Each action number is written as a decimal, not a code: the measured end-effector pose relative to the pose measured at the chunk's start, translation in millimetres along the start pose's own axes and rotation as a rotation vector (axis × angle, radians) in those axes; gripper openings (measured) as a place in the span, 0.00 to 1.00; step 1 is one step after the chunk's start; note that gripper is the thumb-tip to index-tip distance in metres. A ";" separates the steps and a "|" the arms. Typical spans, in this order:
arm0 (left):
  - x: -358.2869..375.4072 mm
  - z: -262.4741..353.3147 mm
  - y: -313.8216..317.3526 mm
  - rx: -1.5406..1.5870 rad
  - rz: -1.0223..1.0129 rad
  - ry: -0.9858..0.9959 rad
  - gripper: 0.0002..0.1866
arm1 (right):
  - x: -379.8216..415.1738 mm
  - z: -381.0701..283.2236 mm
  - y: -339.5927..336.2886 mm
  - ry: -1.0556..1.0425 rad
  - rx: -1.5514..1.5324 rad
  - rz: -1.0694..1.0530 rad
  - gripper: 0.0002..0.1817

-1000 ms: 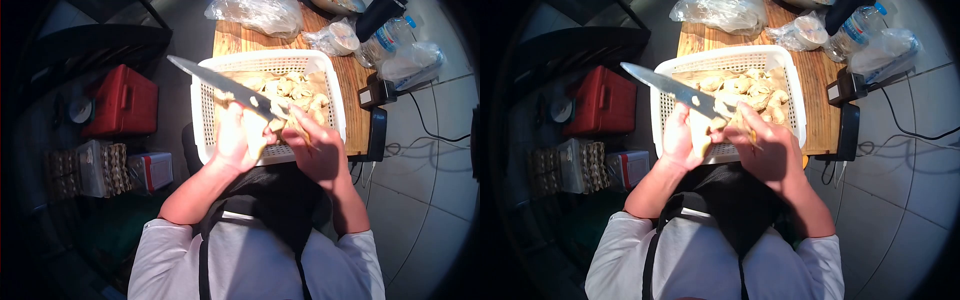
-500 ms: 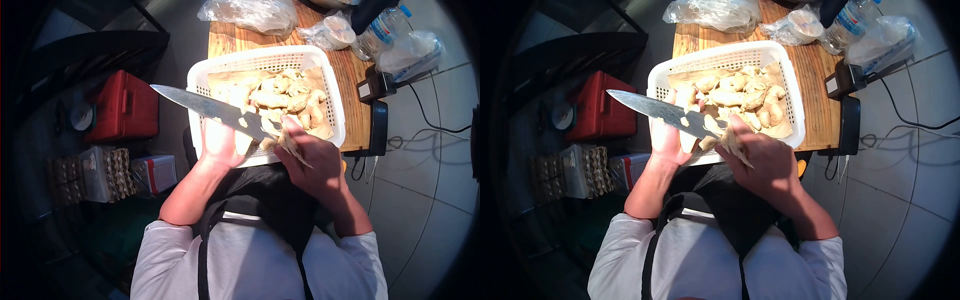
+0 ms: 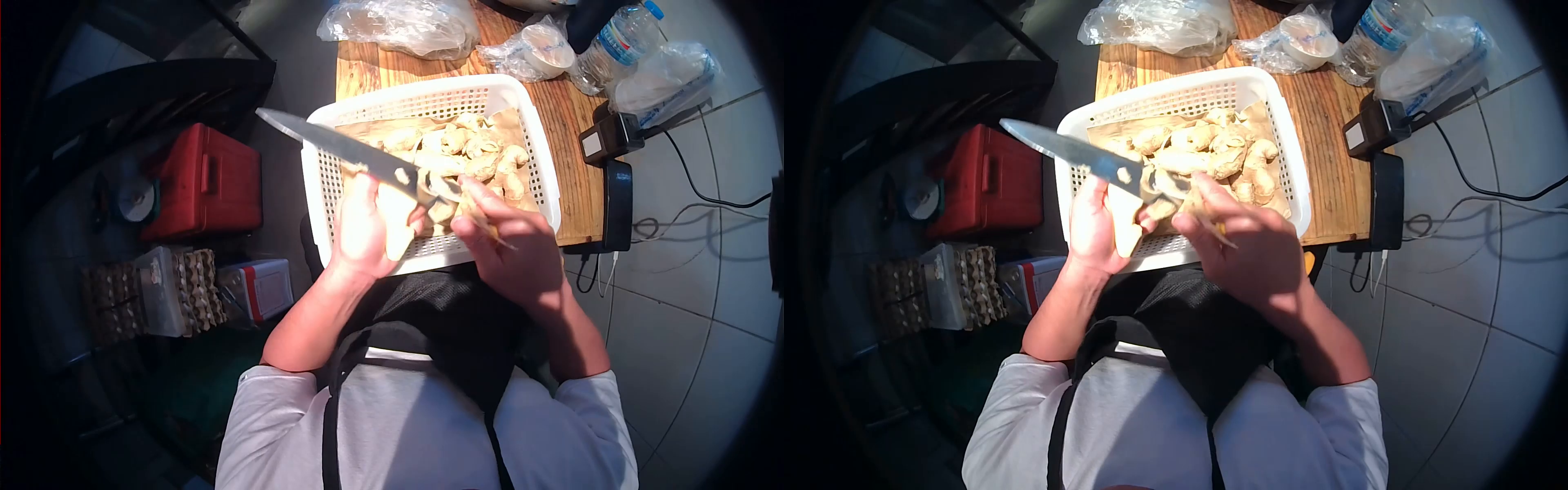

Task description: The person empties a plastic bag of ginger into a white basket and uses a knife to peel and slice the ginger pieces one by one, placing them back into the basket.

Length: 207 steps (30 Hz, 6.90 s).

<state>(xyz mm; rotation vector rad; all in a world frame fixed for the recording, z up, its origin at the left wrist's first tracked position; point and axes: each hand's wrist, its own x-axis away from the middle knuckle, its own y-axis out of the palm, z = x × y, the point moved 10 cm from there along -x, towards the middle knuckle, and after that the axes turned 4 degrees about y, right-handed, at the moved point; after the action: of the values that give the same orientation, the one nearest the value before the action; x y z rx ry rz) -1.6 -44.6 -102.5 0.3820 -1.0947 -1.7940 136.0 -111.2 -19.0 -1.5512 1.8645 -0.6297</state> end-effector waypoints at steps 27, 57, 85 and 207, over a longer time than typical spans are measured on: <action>4.0 1.0 4.2 -0.138 0.097 0.029 0.27 | -6.1 2.8 -5.2 -0.033 -0.038 -0.018 0.26; -5.2 7.6 -9.9 0.062 0.067 -0.079 0.30 | -1.5 10.8 -12.9 0.012 -0.061 0.088 0.24; 10.4 -11.0 22.6 -0.232 0.086 -0.138 0.23 | -25.3 7.2 -23.1 0.064 0.013 0.076 0.24; -26.8 15.5 -9.9 0.076 0.126 -0.025 0.13 | 6.7 -1.7 2.9 0.046 -0.047 -0.180 0.16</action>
<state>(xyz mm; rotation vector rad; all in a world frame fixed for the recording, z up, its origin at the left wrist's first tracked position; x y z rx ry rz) -4.5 -12.6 -107.4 0.3296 -1.1813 -1.6538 132.0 -117.2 -21.0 -1.7635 1.7977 -0.7115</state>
